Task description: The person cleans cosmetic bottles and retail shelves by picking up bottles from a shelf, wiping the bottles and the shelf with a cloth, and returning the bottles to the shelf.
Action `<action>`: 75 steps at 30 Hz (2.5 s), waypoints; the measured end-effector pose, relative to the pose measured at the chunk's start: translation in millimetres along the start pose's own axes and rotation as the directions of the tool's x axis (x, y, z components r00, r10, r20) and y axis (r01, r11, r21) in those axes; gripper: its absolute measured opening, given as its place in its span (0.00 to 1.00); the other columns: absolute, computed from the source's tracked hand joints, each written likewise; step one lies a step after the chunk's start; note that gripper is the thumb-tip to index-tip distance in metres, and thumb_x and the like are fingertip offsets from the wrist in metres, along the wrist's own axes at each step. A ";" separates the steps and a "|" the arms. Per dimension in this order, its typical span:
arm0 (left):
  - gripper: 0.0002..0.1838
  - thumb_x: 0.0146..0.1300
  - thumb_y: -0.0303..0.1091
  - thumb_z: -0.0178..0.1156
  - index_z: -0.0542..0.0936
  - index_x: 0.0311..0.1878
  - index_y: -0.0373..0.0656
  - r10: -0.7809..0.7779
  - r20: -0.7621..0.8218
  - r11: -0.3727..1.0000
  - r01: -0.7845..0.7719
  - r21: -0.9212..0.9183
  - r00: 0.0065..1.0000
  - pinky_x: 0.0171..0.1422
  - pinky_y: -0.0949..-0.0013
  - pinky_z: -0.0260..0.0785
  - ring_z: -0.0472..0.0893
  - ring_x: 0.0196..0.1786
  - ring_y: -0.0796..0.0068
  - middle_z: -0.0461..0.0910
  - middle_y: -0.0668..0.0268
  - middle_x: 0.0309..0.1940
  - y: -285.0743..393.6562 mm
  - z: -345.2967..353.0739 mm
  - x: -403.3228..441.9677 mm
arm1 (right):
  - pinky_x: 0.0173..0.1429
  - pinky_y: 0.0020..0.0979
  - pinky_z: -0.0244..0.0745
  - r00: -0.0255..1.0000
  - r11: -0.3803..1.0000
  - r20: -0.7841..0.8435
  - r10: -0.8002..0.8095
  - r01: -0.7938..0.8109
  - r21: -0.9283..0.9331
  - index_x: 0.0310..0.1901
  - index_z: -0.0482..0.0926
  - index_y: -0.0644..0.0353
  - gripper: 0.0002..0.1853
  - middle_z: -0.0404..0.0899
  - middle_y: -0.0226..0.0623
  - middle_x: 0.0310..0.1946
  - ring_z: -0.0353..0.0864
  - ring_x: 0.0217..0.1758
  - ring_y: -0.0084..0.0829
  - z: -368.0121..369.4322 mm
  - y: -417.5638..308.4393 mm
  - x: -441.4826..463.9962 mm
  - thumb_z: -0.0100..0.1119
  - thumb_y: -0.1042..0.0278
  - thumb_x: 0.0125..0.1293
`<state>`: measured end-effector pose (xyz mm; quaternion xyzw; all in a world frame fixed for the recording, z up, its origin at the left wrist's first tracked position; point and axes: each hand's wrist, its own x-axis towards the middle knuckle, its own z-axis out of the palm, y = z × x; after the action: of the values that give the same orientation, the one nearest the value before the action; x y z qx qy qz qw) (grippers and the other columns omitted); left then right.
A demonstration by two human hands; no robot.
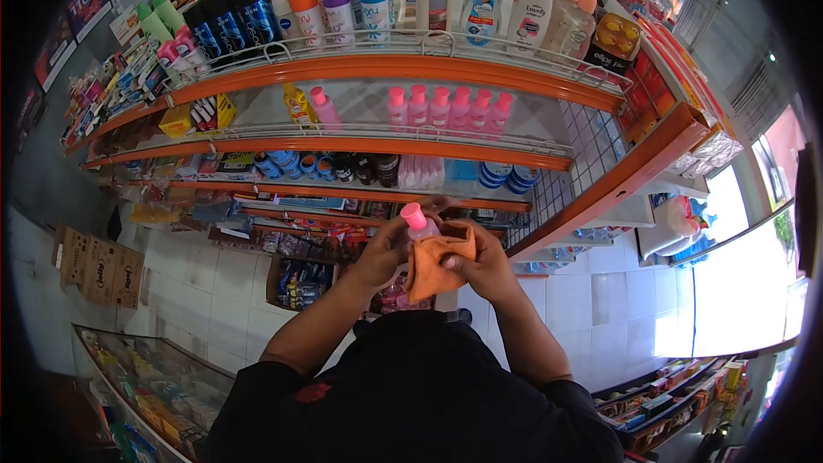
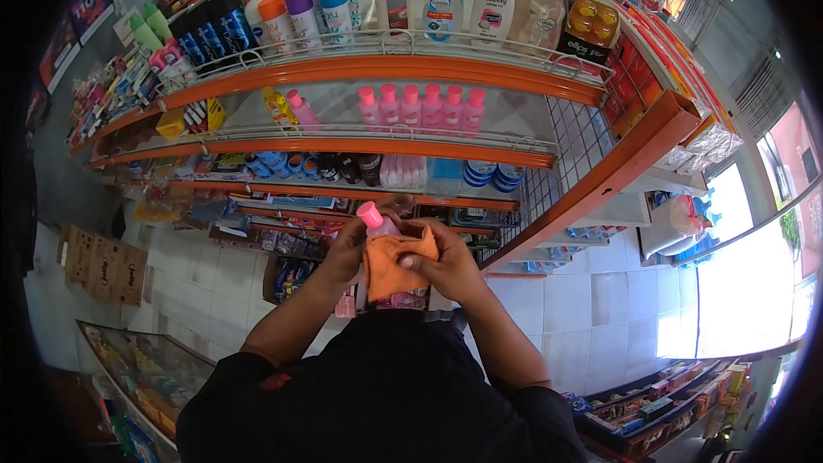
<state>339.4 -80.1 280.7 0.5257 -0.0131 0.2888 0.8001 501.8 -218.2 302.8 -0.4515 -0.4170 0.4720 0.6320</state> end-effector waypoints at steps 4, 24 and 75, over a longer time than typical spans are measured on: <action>0.35 0.69 0.49 0.72 0.70 0.71 0.43 0.105 -0.135 0.954 -0.061 0.293 0.985 0.59 0.68 0.74 0.78 0.56 0.76 0.77 0.67 0.58 0.6 -4.5 -8.2 | 0.70 0.31 0.73 0.970 0.977 -0.181 -0.163 0.133 -0.168 0.64 0.79 0.68 0.21 0.83 0.38 0.58 0.79 0.64 0.26 -4.9 -7.9 0.9 0.65 0.79 0.70; 0.28 0.74 0.31 0.64 0.67 0.74 0.42 -0.193 0.033 0.948 0.178 0.263 0.981 0.77 0.63 0.64 0.71 0.73 0.70 0.72 0.61 0.68 4.0 -0.5 -8.0 | 0.64 0.39 0.79 0.868 0.656 0.085 -0.489 0.430 -0.621 0.60 0.84 0.68 0.31 0.81 0.49 0.63 0.84 0.63 0.46 -3.4 -30.1 5.0 0.82 0.74 0.52; 0.34 0.63 0.26 0.69 0.66 0.70 0.43 -0.030 0.087 0.581 -0.053 0.812 0.996 0.66 0.49 0.74 0.80 0.63 0.39 0.77 0.48 0.63 18.4 -6.6 16.9 | 0.47 0.22 0.79 0.900 0.874 -0.179 -0.397 0.311 -0.374 0.51 0.84 0.70 0.13 0.83 0.35 0.51 0.84 0.48 0.21 1.9 7.6 9.2 0.71 0.81 0.65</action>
<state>342.8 -61.8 298.6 0.8461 0.0807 0.2435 0.4672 500.2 -207.8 296.9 -0.5236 -0.4842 0.2083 0.6694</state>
